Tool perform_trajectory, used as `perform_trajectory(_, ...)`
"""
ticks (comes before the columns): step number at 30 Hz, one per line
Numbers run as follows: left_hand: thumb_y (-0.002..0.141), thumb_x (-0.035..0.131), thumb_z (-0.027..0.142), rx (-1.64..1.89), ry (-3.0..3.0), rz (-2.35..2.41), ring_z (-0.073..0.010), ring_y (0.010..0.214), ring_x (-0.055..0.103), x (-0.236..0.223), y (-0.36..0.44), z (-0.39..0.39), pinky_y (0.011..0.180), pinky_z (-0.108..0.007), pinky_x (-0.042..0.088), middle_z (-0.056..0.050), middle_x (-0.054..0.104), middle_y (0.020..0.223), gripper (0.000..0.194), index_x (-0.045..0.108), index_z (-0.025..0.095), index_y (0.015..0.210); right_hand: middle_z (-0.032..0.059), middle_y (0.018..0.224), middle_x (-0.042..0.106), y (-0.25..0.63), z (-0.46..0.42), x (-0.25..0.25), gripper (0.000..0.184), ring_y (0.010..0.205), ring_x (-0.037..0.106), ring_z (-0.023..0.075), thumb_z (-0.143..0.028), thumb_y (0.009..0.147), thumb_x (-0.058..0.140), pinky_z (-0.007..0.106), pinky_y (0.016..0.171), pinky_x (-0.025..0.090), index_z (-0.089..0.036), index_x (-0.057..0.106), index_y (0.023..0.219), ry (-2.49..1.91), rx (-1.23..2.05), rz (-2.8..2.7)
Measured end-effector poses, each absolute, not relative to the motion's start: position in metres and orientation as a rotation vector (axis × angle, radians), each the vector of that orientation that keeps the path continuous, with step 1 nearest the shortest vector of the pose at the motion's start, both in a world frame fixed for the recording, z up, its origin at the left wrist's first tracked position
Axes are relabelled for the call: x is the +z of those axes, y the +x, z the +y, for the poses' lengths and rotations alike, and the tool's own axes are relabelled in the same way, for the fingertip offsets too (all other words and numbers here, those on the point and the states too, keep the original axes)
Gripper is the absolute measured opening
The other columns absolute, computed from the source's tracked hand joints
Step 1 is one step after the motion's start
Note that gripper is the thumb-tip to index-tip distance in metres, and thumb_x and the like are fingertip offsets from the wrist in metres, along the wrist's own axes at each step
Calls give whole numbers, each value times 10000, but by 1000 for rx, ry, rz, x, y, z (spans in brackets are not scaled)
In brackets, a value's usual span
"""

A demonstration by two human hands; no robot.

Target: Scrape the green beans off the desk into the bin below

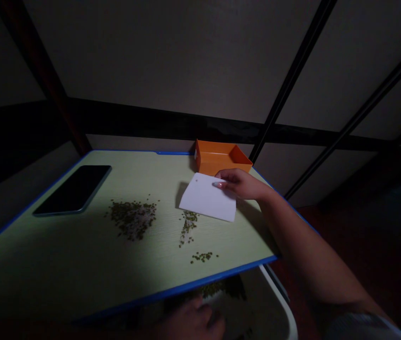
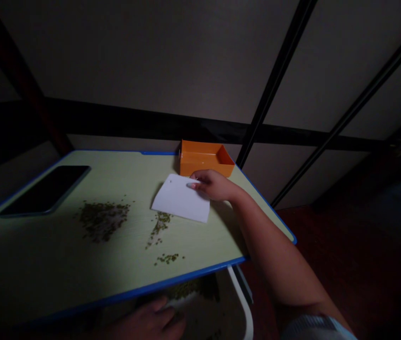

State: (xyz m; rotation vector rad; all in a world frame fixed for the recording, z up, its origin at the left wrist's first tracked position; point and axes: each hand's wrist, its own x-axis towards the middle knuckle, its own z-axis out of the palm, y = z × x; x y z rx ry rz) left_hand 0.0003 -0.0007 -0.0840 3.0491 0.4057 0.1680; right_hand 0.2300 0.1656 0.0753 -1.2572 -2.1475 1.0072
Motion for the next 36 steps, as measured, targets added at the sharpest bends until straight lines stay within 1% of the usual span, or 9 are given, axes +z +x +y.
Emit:
perform_trajectory(2,902,631,188,155,3046,406,-181,792,703,-82,0,-1,923,-324,505,-51,751,842,119,678,127,993,24,782,532,232,166,77,194,660,478,110,-333,873,570,253,569,370,-140,561,872,-1243,1017,-2127)
perform_trajectory(6,907,641,206,129,3039,428,-185,850,707,-80,0,-2,931,-324,503,-62,759,925,149,672,131,1033,32,798,551,238,168,79,213,695,491,120,-355,853,606,259,598,387,-145,575,864,-1236,956,-2107)
perform_trajectory(9,929,617,219,105,3043,440,-188,848,709,-79,1,-3,935,-325,501,-70,759,900,163,675,126,1051,32,799,544,242,170,79,209,701,489,124,-359,860,586,263,604,383,-150,573,864,-1244,904,-2105)
perform_trajectory(15,929,598,206,84,3030,445,-182,847,704,-75,2,-4,953,-327,494,-54,756,889,134,680,142,1013,19,756,529,249,172,79,173,673,458,128,-329,867,571,270,593,361,-163,560,818,-1353,632,-2154)
perform_trajectory(17,935,586,209,80,3025,456,-184,840,700,-74,2,-5,946,-332,497,-60,754,886,143,680,138,1017,18,770,528,252,170,83,185,687,472,129,-344,867,578,269,600,373,-164,557,824,-1322,686,-2176)
perform_trajectory(21,938,587,236,103,3021,472,-192,869,695,-73,1,-6,934,-330,495,-66,752,961,177,674,134,1053,-11,729,509,259,163,94,252,658,461,106,-404,851,629,247,590,377,-166,556,812,-1178,992,-2310)
perform_trajectory(26,944,558,246,174,3017,459,-192,884,689,-74,-1,-9,961,-344,478,-48,749,995,178,671,158,1048,-34,685,501,254,156,97,274,636,463,89,-397,827,677,227,585,373,-152,563,783,-1172,1217,-2481)
perform_trajectory(30,955,545,257,176,2967,525,-202,926,690,-71,-1,-10,961,-353,484,-72,745,1011,216,660,134,1091,-27,697,540,244,157,90,259,649,484,94,-382,813,691,232,607,382,-138,605,800,-1196,1212,-2558)
perform_trajectory(36,913,640,276,82,2901,505,-206,936,692,-61,2,-10,986,-363,476,-76,742,1015,183,680,139,1029,-16,703,592,237,154,86,242,660,503,100,-365,813,703,238,626,380,-130,648,817,-1183,1181,-2595)
